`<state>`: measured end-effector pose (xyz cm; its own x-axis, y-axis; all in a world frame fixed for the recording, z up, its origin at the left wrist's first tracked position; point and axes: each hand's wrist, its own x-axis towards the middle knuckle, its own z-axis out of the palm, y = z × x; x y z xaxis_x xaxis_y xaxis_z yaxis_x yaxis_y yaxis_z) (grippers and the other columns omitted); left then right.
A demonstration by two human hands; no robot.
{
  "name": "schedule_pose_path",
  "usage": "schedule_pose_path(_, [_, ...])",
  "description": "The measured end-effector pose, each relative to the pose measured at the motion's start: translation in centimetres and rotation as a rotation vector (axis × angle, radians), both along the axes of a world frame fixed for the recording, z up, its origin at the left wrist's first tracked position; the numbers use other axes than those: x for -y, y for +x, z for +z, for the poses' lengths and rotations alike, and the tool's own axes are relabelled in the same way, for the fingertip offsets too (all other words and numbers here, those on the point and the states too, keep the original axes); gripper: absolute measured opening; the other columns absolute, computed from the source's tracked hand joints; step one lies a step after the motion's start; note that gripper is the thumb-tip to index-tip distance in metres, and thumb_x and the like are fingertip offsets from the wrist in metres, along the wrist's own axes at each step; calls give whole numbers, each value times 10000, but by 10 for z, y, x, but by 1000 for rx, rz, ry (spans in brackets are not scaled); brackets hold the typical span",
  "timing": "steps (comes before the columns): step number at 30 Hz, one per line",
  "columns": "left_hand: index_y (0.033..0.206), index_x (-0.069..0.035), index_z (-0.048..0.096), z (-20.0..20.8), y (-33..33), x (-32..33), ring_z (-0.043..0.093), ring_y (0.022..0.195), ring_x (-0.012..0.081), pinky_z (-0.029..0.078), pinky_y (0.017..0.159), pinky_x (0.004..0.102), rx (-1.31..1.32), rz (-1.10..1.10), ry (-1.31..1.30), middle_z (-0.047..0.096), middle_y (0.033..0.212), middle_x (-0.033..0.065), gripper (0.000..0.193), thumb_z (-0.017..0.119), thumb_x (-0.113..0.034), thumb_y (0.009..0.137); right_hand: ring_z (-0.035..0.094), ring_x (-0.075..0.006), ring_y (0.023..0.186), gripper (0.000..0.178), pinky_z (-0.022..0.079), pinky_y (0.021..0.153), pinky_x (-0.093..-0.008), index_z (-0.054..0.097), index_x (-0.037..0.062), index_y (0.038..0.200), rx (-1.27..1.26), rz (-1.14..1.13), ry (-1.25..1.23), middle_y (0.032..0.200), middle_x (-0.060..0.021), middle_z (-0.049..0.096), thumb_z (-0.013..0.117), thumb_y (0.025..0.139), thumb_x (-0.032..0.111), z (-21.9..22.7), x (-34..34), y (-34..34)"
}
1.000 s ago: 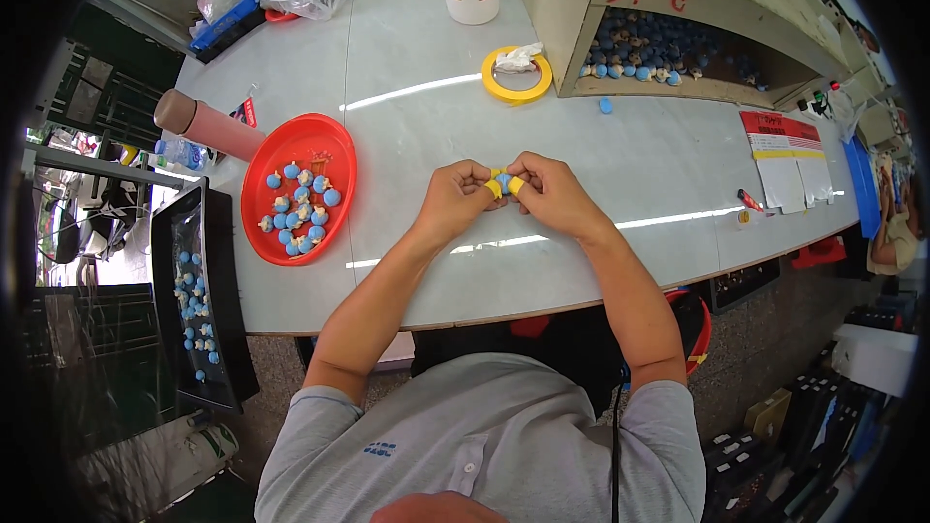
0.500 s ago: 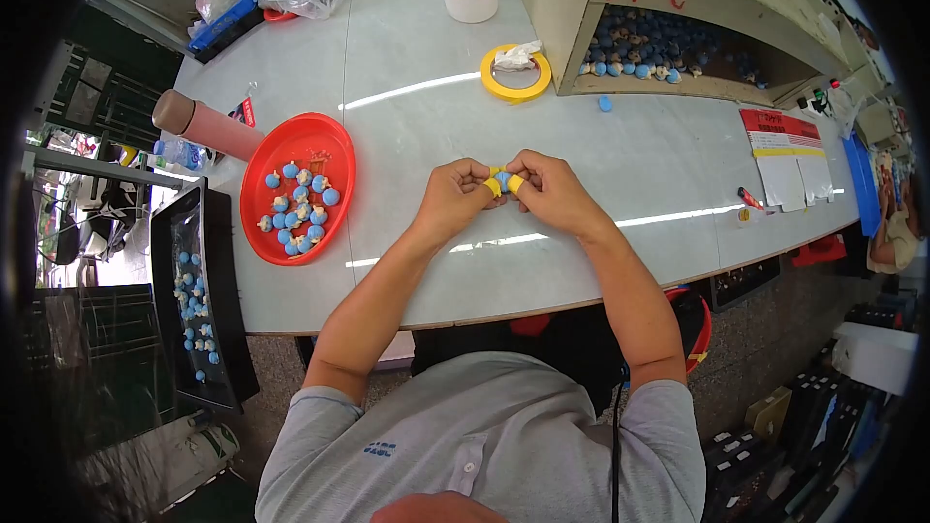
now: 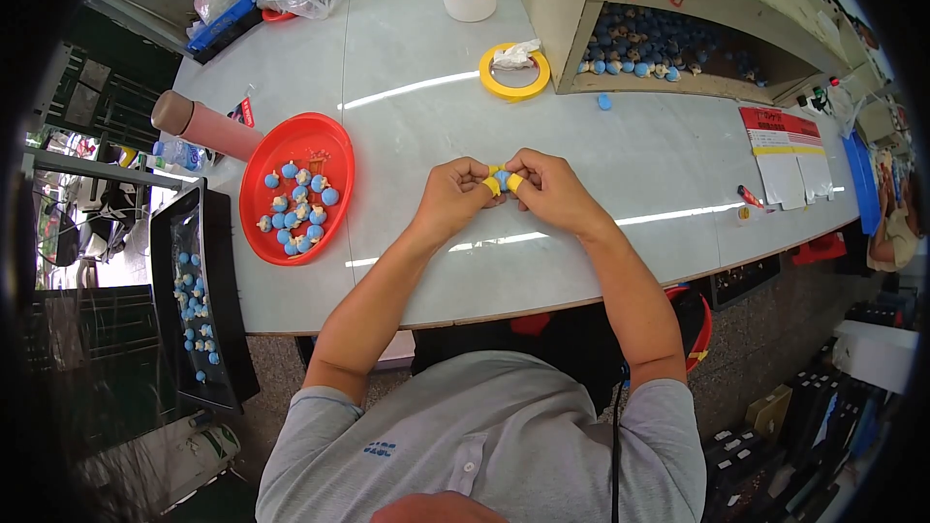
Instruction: The person assembles figurines by taking components from a storage box, applying adhesive to the pieces using a glue bottle, and pressing the parts together by hand.
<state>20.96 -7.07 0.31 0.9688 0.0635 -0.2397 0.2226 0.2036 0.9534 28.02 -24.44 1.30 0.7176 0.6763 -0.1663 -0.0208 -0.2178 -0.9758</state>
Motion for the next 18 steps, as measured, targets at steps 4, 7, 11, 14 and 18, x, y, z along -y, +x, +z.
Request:
schedule_pose_path(4, [982, 116, 553, 1, -1, -1, 684, 813, 180, 556, 700, 241, 25, -5, -24, 647, 916, 159, 161, 568, 62, 831, 572, -71, 665, 103, 482, 587, -216, 569, -20, 997, 14, 2, -10, 858, -47, 626, 544, 918, 42, 2, 0, 0])
schedule_pose_path(7, [979, 115, 553, 1, 0, 0, 685, 810, 180, 556, 700, 239, 6, 0, -9, 647, 917, 158, 159, 567, 64, 830, 571, -71, 665, 107, 483, 587, -215, 570, -21, 1001, 8, 16, -5, 858, -50, 624, 547, 921, 46, 2, 0, 0])
schedule_pose_path(11, [976, 114, 552, 2, 0, 1, 686, 810, 183, 557, 697, 245, 10, -2, -13, 650, 913, 155, 154, 566, 67, 831, 571, -69, 659, 105, 482, 586, -214, 571, -18, 1003, 11, 1, -2, 840, -49, 627, 549, 926, 49, 0, 0, 0])
schedule_pose_path(14, [976, 114, 550, 0, -1, 0, 686, 811, 184, 558, 698, 247, 10, -1, -8, 651, 911, 154, 153, 565, 69, 831, 558, -72, 650, 116, 469, 578, -221, 572, -29, 1001, -11, -14, 19, 813, -43, 612, 550, 898, 19, 3, -2, -2])
schedule_pose_path(18, [976, 117, 549, -1, 0, 0, 685, 810, 183, 559, 702, 251, 10, -4, -16, 651, 917, 158, 153, 564, 67, 832, 546, -75, 643, 137, 456, 570, -226, 574, -41, 1000, -27, -30, 24, 789, -36, 596, 550, 869, -9, 4, -1, -2])
